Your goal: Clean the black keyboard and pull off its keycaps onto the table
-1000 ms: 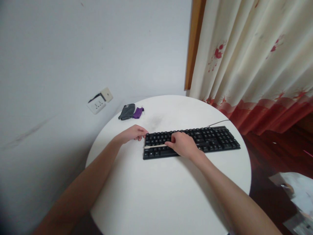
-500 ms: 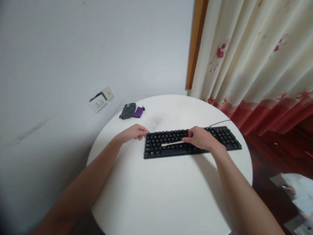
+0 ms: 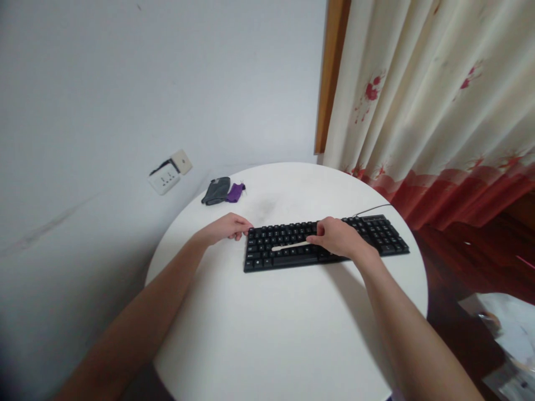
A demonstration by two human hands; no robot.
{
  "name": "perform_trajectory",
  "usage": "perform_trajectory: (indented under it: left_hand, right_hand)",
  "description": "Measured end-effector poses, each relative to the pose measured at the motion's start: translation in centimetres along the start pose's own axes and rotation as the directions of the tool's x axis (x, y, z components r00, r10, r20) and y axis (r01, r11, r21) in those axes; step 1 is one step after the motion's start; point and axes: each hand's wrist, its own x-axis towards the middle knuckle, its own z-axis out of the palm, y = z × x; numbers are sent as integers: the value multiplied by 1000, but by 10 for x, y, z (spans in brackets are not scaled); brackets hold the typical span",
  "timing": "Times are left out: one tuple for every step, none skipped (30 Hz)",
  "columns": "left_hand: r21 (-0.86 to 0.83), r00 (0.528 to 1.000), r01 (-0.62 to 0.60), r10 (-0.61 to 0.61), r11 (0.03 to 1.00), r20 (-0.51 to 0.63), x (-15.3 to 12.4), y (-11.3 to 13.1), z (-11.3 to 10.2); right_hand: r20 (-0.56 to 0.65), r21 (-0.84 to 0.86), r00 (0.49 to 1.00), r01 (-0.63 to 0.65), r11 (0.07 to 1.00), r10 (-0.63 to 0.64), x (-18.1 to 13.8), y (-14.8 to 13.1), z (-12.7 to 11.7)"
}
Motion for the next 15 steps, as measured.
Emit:
perform_trajectory:
  left_hand:
    - [2,1000,-2,2,1000,2,0,0,0]
    - [3,1000,-4,4,1000,4,0,0,0]
    - [3,1000,-3,3,1000,4,0,0,0]
    - [4,1000,-1,1,1000,2,0,0,0]
    - [4,1000,1,-1,1000,1,0,0,0]
    - [3,1000,0,0,1000,1,0,0,0]
    - [3,1000,-1,1,1000,2,1,-1,0]
    - [3,1000,-3,3,1000,2,1,-1,0]
    - [4,1000,-4,4,1000,1,1,-1,0]
    - [5,1000,-4,4,1000,1,1,-1,0]
    - [5,1000,-4,4,1000,0,1,0,0]
    - [5,1000,-4,4,1000,0,1,0,0]
    - [5,1000,-3,3,1000,2,0,1,0]
    - [6,1000,-2,2,1000,3,0,1,1]
    - [8,1000,-2,2,1000,4,0,2,1]
  right_hand:
    - [2,-5,1000,-16,1000,16,0,2,-1]
    - [2,-12,999,-33,999,33,0,3,-2]
    - [3,-21,999,-48,999,48,0,4,-2]
    - [0,-29,998,-60,998,60,0,5,-3]
    - [0,-35,998,-66,997,66,-1,5,-4]
    - [3,-38,998,-67,997,67,-1,5,-4]
    - [5,-37,998,-62,997,62,-1,4,-4]
    - [5,-37,999,-53,998,54,-1,3,-3]
    - [5,-38,999,-43,998,43,-1,2,-2]
    - [4,-41,999,-33,999,33,-1,0,-1]
    - [0,-45,1000,-22,999,22,-1,-2,0]
    - [-7,-50,1000,-13,999,13,-1,-5,2]
    - [-13,-54,1000,-2,999,1,-1,-7,4]
    - [-19,-55,1000,9,998,-10,-1,-9,6]
    - [-24,-55,999,20,998,-21,-1,-11,8]
